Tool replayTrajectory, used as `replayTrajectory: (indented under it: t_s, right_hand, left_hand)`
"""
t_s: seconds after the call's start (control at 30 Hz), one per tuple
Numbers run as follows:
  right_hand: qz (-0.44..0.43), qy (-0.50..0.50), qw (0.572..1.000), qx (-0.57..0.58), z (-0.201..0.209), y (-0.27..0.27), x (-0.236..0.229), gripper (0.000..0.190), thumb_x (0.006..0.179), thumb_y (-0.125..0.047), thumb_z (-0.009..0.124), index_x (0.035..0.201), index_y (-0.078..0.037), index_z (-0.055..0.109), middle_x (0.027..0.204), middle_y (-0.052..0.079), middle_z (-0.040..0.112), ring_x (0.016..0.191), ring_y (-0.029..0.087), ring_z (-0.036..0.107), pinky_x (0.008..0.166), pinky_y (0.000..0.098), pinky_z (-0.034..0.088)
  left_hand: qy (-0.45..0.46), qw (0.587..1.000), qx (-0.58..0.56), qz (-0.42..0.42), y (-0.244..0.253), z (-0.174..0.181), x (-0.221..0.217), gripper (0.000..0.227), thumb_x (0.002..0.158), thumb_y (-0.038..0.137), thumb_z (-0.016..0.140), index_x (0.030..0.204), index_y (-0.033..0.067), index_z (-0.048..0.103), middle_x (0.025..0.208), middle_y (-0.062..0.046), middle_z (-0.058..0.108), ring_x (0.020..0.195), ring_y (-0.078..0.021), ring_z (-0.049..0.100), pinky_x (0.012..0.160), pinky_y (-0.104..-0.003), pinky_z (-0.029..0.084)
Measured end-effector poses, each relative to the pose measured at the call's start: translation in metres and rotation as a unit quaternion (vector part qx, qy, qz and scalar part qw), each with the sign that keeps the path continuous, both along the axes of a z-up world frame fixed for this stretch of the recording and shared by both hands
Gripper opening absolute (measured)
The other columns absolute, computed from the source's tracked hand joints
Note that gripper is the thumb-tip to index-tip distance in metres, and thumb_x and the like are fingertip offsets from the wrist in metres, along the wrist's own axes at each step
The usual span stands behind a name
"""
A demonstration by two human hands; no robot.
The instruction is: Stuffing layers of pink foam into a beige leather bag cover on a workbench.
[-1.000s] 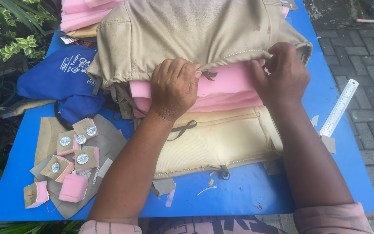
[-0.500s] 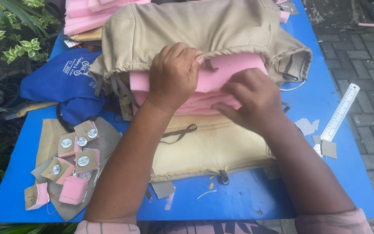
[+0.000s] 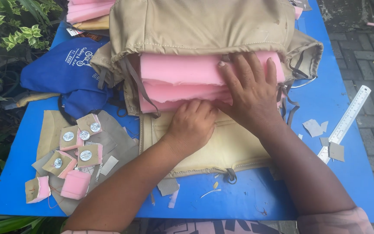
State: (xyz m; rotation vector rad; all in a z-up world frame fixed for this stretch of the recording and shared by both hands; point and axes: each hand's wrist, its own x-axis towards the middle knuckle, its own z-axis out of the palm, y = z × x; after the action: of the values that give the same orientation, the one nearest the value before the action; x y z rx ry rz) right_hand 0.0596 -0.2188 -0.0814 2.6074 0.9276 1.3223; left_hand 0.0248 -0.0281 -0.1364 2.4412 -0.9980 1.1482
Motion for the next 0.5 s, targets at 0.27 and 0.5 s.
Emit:
replayTrajectory:
  t_s: [0.27,0.5]
  right_hand:
    - [0.007,-0.013,1.0,0.021,-0.014,-0.015,0.015,0.072,0.072,-0.025,0.085,0.139,-0.01,0.061,0.141,0.019,0.059,0.132,0.041,0.06,0.093,0.0554,0.048]
    - [-0.024,0.026,0.999,0.016,-0.01,-0.009,0.009,0.084,0.07,-0.03,0.089,0.145,-0.009,0.056,0.149,0.021,0.054,0.138,0.043,0.054,0.104,0.0627,0.041]
  left_hand:
    - [0.051,0.988,0.098,0.104,-0.002,-0.05,0.008,0.025,0.071,0.007,0.067,0.095,0.0142,0.069,0.074,-0.004,0.059,0.067,-0.0252,0.057,0.048,-0.039,0.047]
    - [-0.043,0.982,0.073,0.171,-0.003,-0.022,0.009,0.024,0.082,0.009,0.068,0.104,0.0182,0.066,0.079,0.0,0.051,0.071,-0.0198,0.051,0.054,-0.032,0.041]
